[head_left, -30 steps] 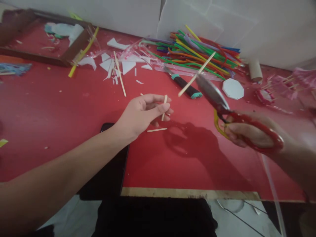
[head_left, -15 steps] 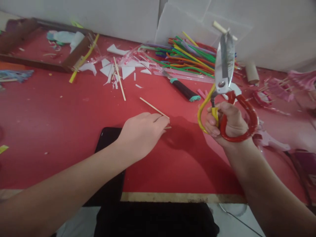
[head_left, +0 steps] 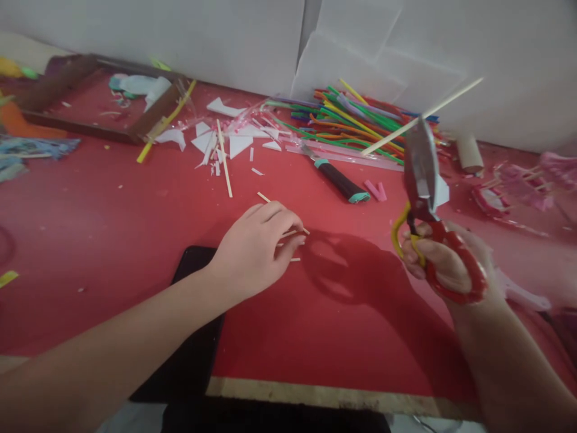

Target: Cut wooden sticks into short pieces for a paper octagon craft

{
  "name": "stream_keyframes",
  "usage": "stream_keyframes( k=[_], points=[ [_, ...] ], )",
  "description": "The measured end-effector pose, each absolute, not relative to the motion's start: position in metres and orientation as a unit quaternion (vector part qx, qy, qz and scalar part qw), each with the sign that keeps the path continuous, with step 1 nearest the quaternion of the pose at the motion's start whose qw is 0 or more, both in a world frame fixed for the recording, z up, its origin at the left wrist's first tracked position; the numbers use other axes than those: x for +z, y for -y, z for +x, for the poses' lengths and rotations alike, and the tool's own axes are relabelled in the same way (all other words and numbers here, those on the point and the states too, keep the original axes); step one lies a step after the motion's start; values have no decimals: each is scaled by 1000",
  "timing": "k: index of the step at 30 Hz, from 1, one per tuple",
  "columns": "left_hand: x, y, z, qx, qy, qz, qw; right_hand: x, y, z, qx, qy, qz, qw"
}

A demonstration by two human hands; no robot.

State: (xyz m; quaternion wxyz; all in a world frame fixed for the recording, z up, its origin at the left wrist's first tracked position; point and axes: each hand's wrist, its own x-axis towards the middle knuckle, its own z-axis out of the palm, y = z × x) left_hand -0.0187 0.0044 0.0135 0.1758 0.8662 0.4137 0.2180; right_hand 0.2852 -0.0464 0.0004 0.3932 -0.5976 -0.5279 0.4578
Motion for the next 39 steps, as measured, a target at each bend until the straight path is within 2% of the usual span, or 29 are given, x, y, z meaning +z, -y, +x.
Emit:
stream_keyframes(
  k=[4, 10, 14, 16, 21, 25, 39],
  points=[
    [12, -3, -18, 172, -394, 888, 163, 1, 52, 275, 381, 485, -658, 432],
    [21, -10, -25, 163, -398, 901, 57, 1, 48, 270, 384, 486, -653, 435],
    [38, -9, -49, 142, -458, 875, 68, -1, 48, 270, 381, 494, -636, 455],
    [41, 0, -63, 120, -481, 868, 36, -2, 47, 269, 385, 493, -626, 465],
    [24, 34, -77, 37, -514, 855, -57, -9, 46, 271, 400, 485, -603, 492],
    [12, 45, -71, 51, -553, 825, -106, -13, 47, 271, 404, 482, -602, 493],
    [17, 46, -67, 66, -531, 837, -117, 9, 41, 240, 403, 527, -604, 441]
  ],
)
